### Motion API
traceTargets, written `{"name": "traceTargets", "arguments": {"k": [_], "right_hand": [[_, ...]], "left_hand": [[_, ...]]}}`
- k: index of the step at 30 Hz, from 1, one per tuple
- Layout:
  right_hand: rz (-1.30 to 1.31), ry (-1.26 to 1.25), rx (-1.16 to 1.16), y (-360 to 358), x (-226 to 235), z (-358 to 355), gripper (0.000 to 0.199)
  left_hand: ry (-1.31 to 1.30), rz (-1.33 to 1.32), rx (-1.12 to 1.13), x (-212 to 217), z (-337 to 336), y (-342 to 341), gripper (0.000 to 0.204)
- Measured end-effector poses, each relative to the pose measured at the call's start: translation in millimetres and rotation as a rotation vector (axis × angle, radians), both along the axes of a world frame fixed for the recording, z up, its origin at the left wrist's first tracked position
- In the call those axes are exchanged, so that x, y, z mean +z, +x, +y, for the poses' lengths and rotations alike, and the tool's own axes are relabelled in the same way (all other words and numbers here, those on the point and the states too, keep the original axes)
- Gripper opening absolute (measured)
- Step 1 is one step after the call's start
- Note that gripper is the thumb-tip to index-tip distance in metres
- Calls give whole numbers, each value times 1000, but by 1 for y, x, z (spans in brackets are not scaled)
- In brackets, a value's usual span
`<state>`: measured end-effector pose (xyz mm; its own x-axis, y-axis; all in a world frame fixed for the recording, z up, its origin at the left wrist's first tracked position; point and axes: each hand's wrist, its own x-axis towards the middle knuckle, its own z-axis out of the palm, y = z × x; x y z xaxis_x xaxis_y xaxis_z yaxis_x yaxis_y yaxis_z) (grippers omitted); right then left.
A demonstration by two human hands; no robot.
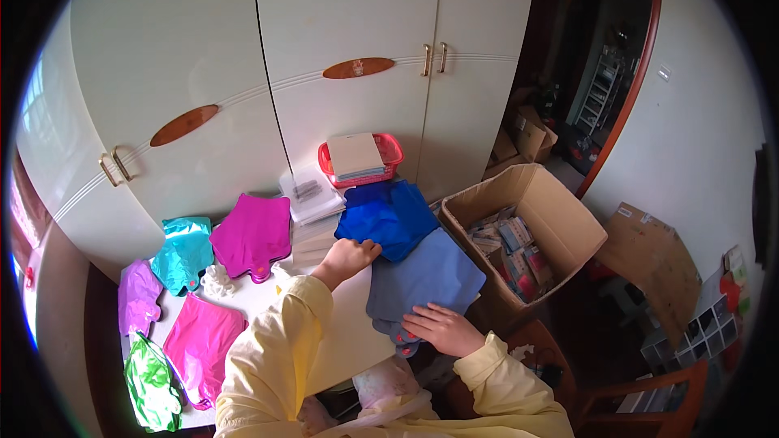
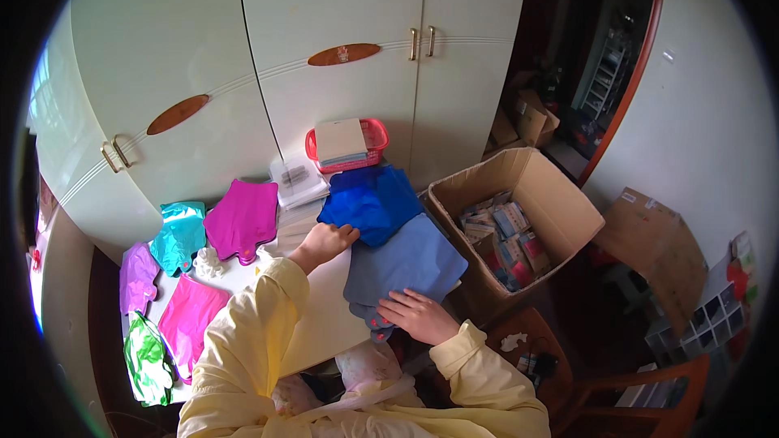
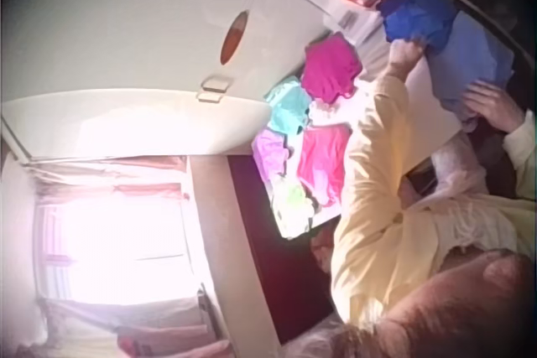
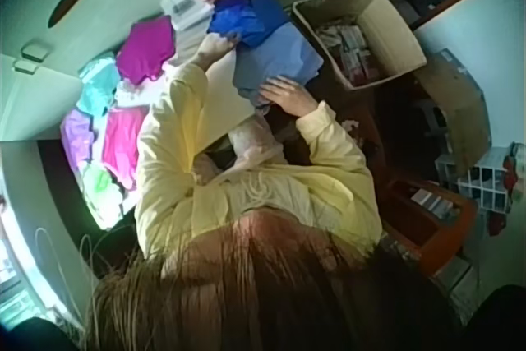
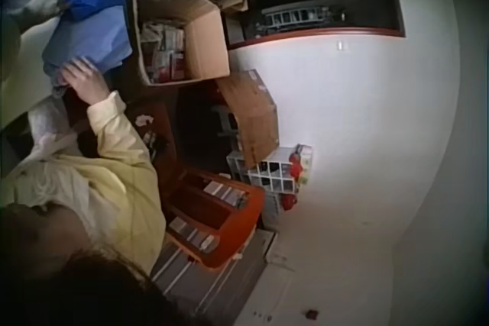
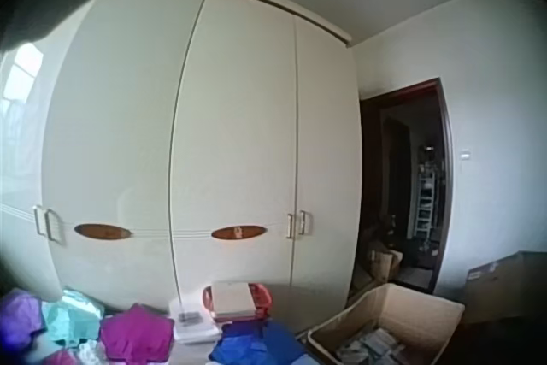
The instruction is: Folding and organizing colorful plastic bags on a table.
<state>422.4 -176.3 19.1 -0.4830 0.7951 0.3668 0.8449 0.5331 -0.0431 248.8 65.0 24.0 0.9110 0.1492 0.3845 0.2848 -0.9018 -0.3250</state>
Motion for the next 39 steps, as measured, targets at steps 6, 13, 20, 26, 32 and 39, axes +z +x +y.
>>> {"name": "traceTargets", "arguments": {"k": [6, 13, 20, 26, 32, 39], "right_hand": [[91, -48, -102, -21, 20, -3, 49], [77, 43, -280, -52, 8, 38, 33], [143, 0, -295, -55, -5, 51, 11], [530, -122, -337, -46, -1, 55, 11], [792, -312, -409, -40, -5, 57, 15], [828, -335, -395, -30, -3, 57, 15]], "left_hand": [[-105, 26, 129, -4, -15, -11, 16], [-347, -3, 195, 29, -55, -50, 25], [-531, -91, 190, 44, -114, -86, 37], [-577, -274, 183, 7, -133, -72, 41], [-580, -250, 62, -10, -131, -54, 43], [-501, -150, 47, -19, -126, -36, 35]]}}
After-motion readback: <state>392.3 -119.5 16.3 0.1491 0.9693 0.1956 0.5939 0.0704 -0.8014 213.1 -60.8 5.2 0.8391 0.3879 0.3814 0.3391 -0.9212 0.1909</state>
